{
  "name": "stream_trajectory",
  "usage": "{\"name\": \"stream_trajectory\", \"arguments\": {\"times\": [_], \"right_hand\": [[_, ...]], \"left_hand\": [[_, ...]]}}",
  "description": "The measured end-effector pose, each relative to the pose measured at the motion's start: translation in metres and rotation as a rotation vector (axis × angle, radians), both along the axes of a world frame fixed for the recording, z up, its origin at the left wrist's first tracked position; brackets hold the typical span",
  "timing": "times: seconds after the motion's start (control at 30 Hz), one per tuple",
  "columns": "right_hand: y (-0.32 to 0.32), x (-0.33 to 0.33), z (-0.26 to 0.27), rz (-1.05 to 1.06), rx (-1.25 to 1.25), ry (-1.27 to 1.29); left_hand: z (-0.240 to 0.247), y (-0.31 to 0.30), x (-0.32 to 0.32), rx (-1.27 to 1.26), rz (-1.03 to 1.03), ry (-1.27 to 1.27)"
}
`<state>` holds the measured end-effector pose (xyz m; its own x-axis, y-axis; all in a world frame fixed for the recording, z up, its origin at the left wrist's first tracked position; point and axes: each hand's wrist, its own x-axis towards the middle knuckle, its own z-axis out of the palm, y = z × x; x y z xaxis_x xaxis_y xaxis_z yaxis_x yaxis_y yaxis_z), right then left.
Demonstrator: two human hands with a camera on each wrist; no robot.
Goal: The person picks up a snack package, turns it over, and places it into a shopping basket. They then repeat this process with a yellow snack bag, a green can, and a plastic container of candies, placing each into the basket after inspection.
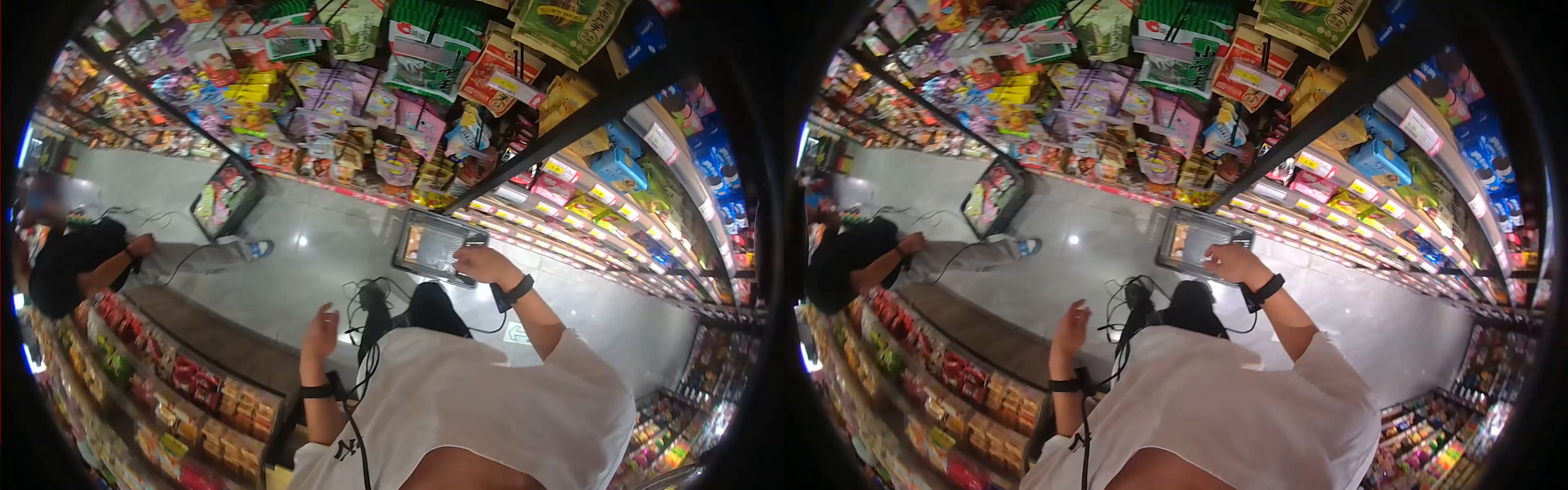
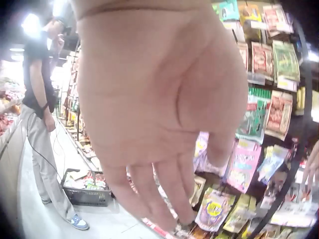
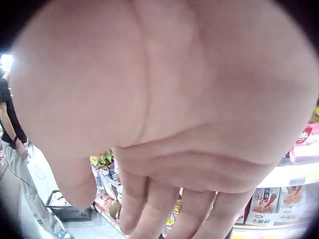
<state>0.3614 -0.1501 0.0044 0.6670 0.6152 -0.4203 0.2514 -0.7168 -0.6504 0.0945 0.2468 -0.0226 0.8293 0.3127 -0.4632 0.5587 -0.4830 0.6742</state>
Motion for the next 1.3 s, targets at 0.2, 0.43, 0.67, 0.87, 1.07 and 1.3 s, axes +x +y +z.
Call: {"name": "stream_trajectory", "arguments": {"times": [0.2, 0.43, 0.67, 0.87, 1.07, 1.3], "right_hand": [[0.041, 0.022, -0.130, -0.351, 0.004, 0.214], [0.043, 0.018, -0.511, -0.134, -0.608, 0.513], [0.070, 0.042, -0.737, -0.638, -0.735, 0.591], [0.086, 0.004, -0.905, -0.666, -0.651, 0.515], [0.126, -0.007, -0.775, -0.834, -0.477, 0.333], [0.109, -0.015, -0.527, -0.634, -0.475, 0.377]], "left_hand": [[-0.093, 0.024, 0.040, -0.141, -0.225, 0.476], [-0.260, -0.085, -0.071, -0.173, -0.449, 0.842], [-0.270, -0.090, -0.022, 0.051, -0.497, 0.786], [-0.300, -0.107, -0.012, 0.448, -0.606, 0.706], [-0.274, -0.091, -0.001, 0.058, -0.582, 0.904], [-0.260, -0.085, -0.023, -0.150, -0.610, 1.022]]}}
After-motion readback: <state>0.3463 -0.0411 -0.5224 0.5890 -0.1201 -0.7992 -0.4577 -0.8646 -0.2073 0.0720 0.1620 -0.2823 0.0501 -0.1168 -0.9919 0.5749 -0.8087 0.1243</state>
